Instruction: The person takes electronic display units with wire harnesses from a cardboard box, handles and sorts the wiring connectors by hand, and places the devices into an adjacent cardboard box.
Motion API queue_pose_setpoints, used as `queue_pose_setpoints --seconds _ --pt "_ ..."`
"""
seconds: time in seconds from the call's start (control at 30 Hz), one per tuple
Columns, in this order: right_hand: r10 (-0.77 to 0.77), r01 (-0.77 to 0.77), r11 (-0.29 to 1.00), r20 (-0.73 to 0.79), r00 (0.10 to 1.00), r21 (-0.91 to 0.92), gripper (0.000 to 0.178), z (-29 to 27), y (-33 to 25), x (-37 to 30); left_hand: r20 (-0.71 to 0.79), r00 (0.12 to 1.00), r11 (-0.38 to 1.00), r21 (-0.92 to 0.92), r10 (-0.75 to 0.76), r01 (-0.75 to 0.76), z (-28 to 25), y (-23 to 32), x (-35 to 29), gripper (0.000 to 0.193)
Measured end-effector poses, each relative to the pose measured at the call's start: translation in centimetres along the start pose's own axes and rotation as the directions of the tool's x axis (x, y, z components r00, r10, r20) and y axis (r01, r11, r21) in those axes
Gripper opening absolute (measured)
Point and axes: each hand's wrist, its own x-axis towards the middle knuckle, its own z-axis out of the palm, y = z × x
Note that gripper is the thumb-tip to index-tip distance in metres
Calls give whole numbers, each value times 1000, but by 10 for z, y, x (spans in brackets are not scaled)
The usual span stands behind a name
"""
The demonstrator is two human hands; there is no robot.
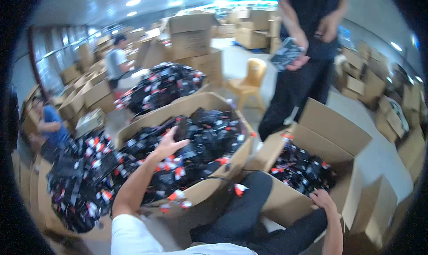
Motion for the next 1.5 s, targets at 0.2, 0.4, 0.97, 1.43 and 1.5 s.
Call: queue_pose_setpoints --seconds 0.2,0.4,0.97,1.43,1.5 --pt "-35 35 999 -5 999 27 46 0 -43 30 -69 998 990 140 -6 15 -25 -41 -14 115" --pt "-14 20 997 -72 997 80 43 21 18 8 36 999 995 101 20 -23 -10 -10 -1 120" --pt "134 -141 989 167 977 34 51 -25 -55 -18 39 999 961 275 -14 2 -17 -34 -14 136" --pt "-49 67 993 -174 984 100 41 15 -2 -5 44 999 969 247 4 -14 -13 -37 -15 134" --pt "-54 69 992 -137 989 103 42 17 -5 4 51 998 959 282 -24 8 -12 -35 -16 134"
